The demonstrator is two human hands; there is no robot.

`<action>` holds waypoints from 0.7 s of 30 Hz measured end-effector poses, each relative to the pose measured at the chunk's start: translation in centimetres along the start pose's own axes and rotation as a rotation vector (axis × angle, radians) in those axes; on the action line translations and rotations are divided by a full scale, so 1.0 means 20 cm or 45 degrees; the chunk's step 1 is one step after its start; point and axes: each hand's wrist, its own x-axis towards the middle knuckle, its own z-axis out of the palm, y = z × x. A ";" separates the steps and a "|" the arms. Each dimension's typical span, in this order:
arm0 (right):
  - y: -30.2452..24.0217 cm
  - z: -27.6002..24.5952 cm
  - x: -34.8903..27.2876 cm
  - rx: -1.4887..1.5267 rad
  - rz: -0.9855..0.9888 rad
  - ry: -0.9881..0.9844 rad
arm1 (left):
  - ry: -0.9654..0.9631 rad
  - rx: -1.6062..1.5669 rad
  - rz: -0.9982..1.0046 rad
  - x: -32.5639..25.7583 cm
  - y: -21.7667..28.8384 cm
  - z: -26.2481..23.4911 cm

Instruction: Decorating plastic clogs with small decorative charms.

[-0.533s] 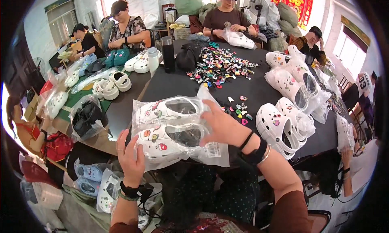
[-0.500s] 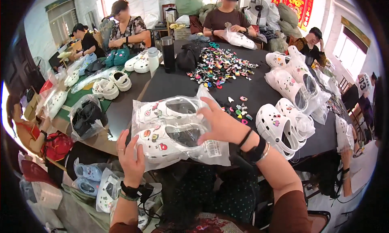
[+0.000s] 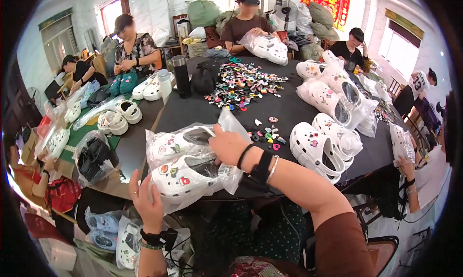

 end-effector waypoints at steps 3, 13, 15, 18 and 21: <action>0.02 -0.04 0.00 -0.131 0.046 0.008 | 0.044 -0.044 0.000 -0.01 -0.02 0.01; 0.04 0.02 0.00 0.080 -0.166 0.081 | 0.067 -0.001 -0.011 -0.04 -0.08 -0.07; 0.03 -0.05 -0.04 0.142 -0.189 0.122 | 0.055 -0.017 -0.074 -0.05 -0.10 -0.07; 0.04 -0.24 -0.07 0.163 -0.178 0.174 | 0.077 -0.060 -0.133 -0.03 -0.08 -0.04; 0.16 -0.46 -0.15 0.117 -0.150 0.253 | 0.062 -0.197 -0.176 0.01 -0.04 0.04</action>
